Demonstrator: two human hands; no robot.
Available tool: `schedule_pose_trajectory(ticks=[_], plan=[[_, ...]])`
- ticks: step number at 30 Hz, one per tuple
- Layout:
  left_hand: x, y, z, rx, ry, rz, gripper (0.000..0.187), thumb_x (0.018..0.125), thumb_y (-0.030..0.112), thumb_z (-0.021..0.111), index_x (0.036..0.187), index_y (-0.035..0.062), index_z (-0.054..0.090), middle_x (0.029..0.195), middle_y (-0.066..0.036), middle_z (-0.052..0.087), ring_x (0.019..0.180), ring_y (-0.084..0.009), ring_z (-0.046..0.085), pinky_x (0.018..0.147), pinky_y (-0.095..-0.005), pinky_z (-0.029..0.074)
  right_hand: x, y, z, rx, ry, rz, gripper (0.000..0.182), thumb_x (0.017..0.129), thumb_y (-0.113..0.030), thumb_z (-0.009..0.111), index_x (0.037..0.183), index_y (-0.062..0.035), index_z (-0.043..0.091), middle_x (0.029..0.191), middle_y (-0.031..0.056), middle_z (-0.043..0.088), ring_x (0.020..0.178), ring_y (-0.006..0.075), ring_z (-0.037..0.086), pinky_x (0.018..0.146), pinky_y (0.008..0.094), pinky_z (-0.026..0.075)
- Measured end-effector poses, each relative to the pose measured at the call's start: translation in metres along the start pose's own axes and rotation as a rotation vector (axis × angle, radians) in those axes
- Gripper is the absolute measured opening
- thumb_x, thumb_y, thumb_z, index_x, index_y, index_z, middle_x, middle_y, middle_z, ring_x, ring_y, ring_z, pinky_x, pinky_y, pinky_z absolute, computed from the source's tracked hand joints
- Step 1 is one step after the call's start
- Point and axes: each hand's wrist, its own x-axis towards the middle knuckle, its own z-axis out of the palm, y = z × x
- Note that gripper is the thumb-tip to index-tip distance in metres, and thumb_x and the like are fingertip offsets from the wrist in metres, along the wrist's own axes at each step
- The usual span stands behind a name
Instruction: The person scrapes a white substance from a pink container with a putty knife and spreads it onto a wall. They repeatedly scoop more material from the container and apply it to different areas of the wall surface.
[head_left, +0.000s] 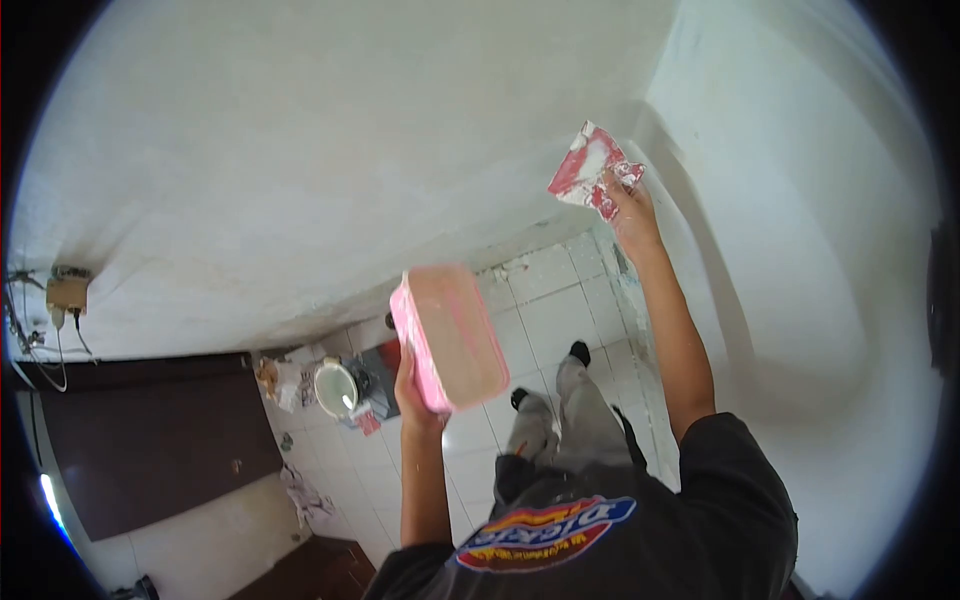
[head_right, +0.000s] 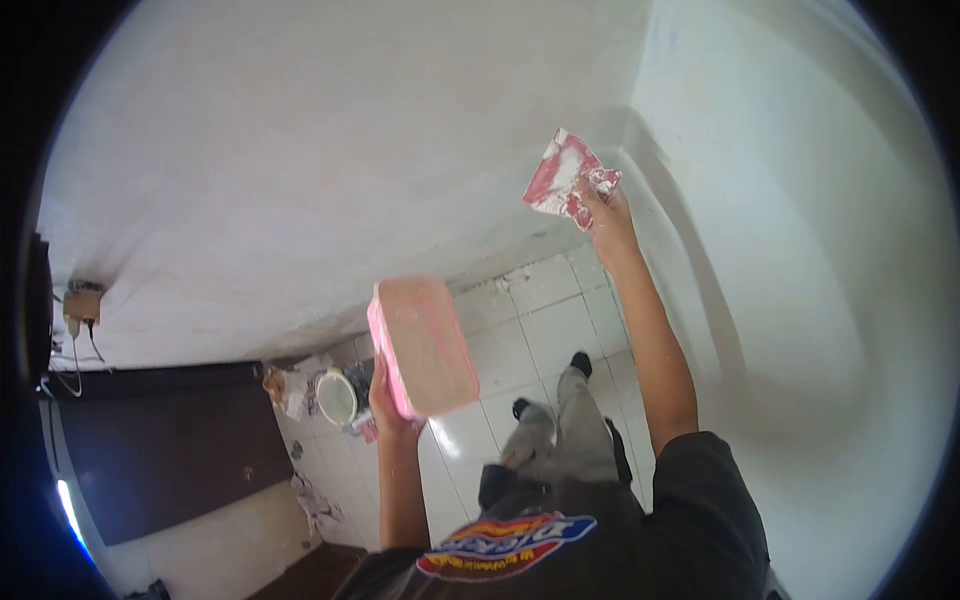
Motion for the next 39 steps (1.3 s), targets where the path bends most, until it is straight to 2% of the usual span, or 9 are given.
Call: schedule_pose_trajectory(ticks=[6,7,9,15,19,23,25,33,39], plan=[[-0.039,0.007,-0.032,0.121,0.084,0.077,0.054,0.1,0.036,0.039,0.144,0.0048,0.032,0.138,-0.013,0.047,0.124,-0.029,0.05,0.103,-0.0455,0.042,0.06,0.051,0.018,-0.673,0.362,-0.706,0.029,0.098,-0.019,0.053,0.118,0.0021,0.057,0.108,0.0121,0.064,0.101,0.0182,0.059,0.087,0.03,0.046],[-0.045,0.005,-0.045,0.131,0.069,0.072,0.054,0.1,0.036,0.039,0.144,0.0048,0.032,0.138,-0.013,0.047,0.124,-0.029,0.05,0.103,-0.0455,0.042,0.07,0.068,0.024,-0.802,0.434,-0.824,0.03,0.097,-0.015,0.051,0.119,0.0038,0.057,0.104,0.0182,0.064,0.1,0.0279,0.06,0.088,0.0347,0.046],[-0.055,0.004,-0.072,0.108,0.161,0.071,0.055,0.101,0.038,0.037,0.144,0.0049,0.032,0.137,-0.013,0.048,0.123,-0.0294,0.051,0.102,-0.0456,0.043,0.066,0.093,0.06,-1.003,0.517,-0.932,0.031,0.094,-0.009,0.05,0.122,0.0031,0.057,0.105,0.0221,0.062,0.1,0.0369,0.057,0.09,0.0406,0.044],[-0.072,0.004,-0.097,0.113,0.102,0.051,0.054,0.101,0.04,0.035,0.143,0.0068,0.033,0.136,-0.012,0.049,0.12,-0.0286,0.053,0.099,-0.0448,0.045,0.031,0.133,0.102,-1.001,0.332,-0.908,0.032,0.091,-0.004,0.053,0.122,0.0021,0.058,0.109,0.0233,0.062,0.105,0.0383,0.056,0.092,0.0422,0.044],[-0.075,0.002,-0.112,0.107,0.096,0.057,0.053,0.101,0.04,0.035,0.143,0.008,0.034,0.136,-0.012,0.048,0.119,-0.0283,0.053,0.099,-0.0447,0.045,0.038,0.081,0.084,-0.718,0.497,-0.783,0.03,0.097,-0.011,0.047,0.121,0.0043,0.057,0.111,0.025,0.064,0.106,0.0381,0.061,0.09,0.0396,0.046],[-0.077,0.001,-0.11,0.087,0.082,0.056,0.053,0.101,0.039,0.034,0.143,0.0077,0.034,0.136,-0.012,0.049,0.12,-0.0282,0.053,0.098,-0.0449,0.045,0.068,0.054,0.073,-0.801,0.656,-0.784,0.034,0.092,-0.004,0.049,0.124,0.0018,0.056,0.106,0.0231,0.064,0.103,0.0386,0.056,0.091,0.0441,0.044],[-0.083,0.001,-0.112,0.112,0.195,0.063,0.053,0.101,0.04,0.034,0.143,0.0076,0.034,0.135,-0.012,0.049,0.119,-0.0286,0.054,0.098,-0.0451,0.046,0.066,0.072,0.092,-1.016,0.642,-0.826,0.032,0.096,-0.011,0.048,0.122,0.004,0.057,0.106,0.0248,0.064,0.099,0.0398,0.06,0.087,0.0436,0.045],[-0.08,-0.004,-0.101,0.106,0.114,0.026,0.054,0.101,0.041,0.034,0.142,0.0074,0.035,0.134,-0.012,0.05,0.117,-0.0289,0.055,0.097,-0.0444,0.046,0.018,0.105,0.119,-0.907,0.225,-0.811,0.033,0.09,-0.005,0.052,0.122,0.0009,0.058,0.109,0.0217,0.063,0.104,0.0359,0.057,0.091,0.0408,0.046],[-0.079,-0.013,-0.1,0.118,0.161,0.056,0.054,0.1,0.041,0.036,0.141,0.0069,0.037,0.133,-0.012,0.051,0.116,-0.0288,0.056,0.096,-0.0444,0.047,0.058,0.056,0.062,-0.741,0.555,-0.75,0.033,0.092,-0.007,0.052,0.122,0.0015,0.058,0.107,0.0229,0.064,0.103,0.0373,0.057,0.088,0.0411,0.046]])
